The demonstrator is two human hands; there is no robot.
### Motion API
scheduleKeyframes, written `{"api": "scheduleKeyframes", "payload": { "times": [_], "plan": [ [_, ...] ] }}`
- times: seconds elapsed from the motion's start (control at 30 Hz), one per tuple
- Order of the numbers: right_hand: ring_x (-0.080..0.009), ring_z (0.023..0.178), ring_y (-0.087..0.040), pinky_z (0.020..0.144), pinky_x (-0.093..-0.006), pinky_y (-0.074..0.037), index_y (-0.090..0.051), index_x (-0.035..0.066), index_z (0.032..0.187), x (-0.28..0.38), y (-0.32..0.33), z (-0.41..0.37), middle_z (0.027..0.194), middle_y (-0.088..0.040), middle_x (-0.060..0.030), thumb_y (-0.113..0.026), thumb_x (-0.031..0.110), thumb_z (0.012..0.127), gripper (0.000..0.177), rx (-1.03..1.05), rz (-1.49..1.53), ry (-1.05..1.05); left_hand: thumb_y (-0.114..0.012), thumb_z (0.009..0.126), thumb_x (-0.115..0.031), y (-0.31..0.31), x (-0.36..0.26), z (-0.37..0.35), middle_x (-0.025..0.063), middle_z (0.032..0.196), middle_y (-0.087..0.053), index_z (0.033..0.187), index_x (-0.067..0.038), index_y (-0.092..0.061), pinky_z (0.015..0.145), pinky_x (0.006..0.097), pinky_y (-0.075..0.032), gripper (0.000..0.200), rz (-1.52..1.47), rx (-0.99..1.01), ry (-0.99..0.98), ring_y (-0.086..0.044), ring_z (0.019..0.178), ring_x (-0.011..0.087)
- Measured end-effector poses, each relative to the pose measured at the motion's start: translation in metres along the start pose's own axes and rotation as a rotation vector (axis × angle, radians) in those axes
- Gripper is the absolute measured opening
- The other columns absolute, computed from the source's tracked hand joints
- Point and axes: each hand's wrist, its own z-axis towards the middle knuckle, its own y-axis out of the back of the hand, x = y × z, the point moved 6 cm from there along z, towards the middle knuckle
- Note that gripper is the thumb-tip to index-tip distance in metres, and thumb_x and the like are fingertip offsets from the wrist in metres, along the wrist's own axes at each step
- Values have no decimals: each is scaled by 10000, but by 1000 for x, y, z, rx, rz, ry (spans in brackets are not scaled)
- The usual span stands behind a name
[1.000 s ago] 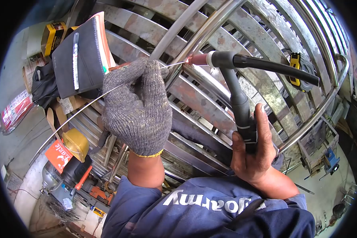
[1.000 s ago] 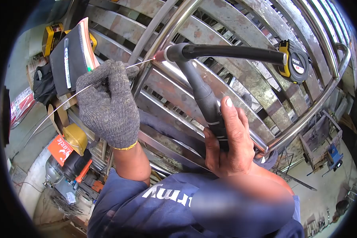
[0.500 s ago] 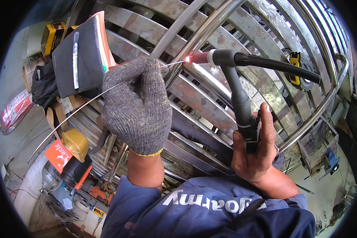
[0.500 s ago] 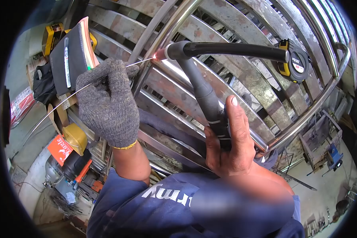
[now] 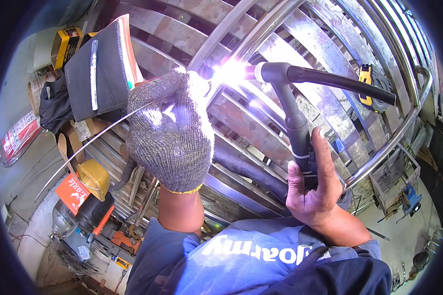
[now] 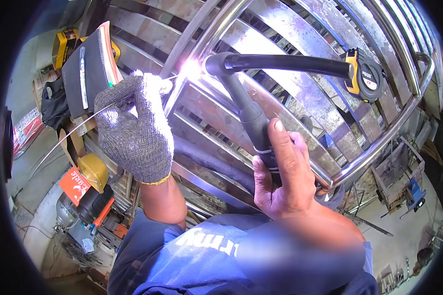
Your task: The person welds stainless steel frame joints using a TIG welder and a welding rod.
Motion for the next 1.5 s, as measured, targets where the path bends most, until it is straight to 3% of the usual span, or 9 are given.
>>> {"api": "scheduleKeyframes", "payload": {
  "times": [0.13, 0.3, 0.47, 0.7, 1.07, 1.2, 1.27, 1.33, 1.5],
  "plan": [
    [-236, 1061, -690, 959, -309, -515, -96, -136, 1647, -10, -5, -8, 1300, -657, -281, -636, -56, 1008, 840, -104, 345, -76, -797, 927, 50, -1, -5, 1, 135, 998, -741, 1089, 70, -687, 825, 291, -613, 197, -114, 1, -60, -716, 885, 164],
    [-414, 1324, -644, 1099, -375, -503, -309, -206, 1561, -18, -3, -20, 1550, -467, -406, -740, -52, 943, 770, -189, 241, -89, -799, 925, 50, -2, -1, -1, 138, 1016, -739, 1094, 68, -680, 816, 286, -614, 207, -141, 5, 17, -716, 866, 165],
    [-246, 1083, -704, 971, -322, -533, -195, -156, 1626, -7, -1, -5, 1322, -650, -285, -657, -45, 1002, 784, -52, 80, -30, -828, 920, -13, 2, -3, -1, 120, 934, -739, 1024, 50, -702, 762, 286, -603, 174, -71, -41, -36, -711, 803, 159],
    [-288, 1157, -698, 1021, -351, -534, -330, -180, 1575, -4, 1, -2, 1405, -611, -329, -703, -41, 973, 722, -61, 80, -28, -756, 991, -43, 10, -6, 2, 108, 819, -735, 979, 40, -664, 670, 272, -578, 124, 216, 47, -26, -717, 717, 137],
    [-349, 1281, -674, 1060, -345, -527, -388, -179, 1547, 3, 0, 2, 1485, -570, -362, -702, -63, 956, 679, -36, -9, 26, -777, 965, -18, 10, -5, 4, 76, 787, -722, 951, 18, -680, 652, 279, -557, 105, 147, 51, -76, -675, 689, 118],
    [-487, 1145, -721, 1067, -497, -531, -543, -161, 1450, 3, 0, 4, 1364, -678, -309, -799, -49, 851, 661, -54, -24, -35, -804, 951, -33, 10, -9, 7, 61, 787, -720, 923, -2, -698, 639, 291, -534, 114, 246, 56, -123, -644, 683, 106],
    [-472, 1166, -720, 1078, -479, -526, -489, -179, 1483, 1, 0, 1, 1386, -649, -344, -796, -54, 863, 703, -32, -31, -34, -834, 932, -52, 10, -7, 6, 56, 774, -709, 912, -8, -701, 642, 293, -526, 141, 205, 47, -88, -642, 683, 103],
    [-324, 1172, -715, 1012, -365, -557, -270, -167, 1600, -6, -2, -7, 1449, -593, -338, -665, -80, 977, 744, -51, 56, -26, -841, 927, -59, 10, -12, 6, 57, 768, -705, 912, -6, -699, 645, 292, -529, 153, 195, 57, -92, -641, 682, 101],
    [-296, 1088, -715, 957, -375, -567, -221, -165, 1609, -3, -4, -5, 1335, -624, -315, -651, -56, 1001, 753, -44, 10, -1, -848, 924, -79, 11, -10, 6, 58, 758, -703, 898, -12, -695, 639, 292, -528, 169, 186, 27, -72, -628, 656, 107]
  ]
}}
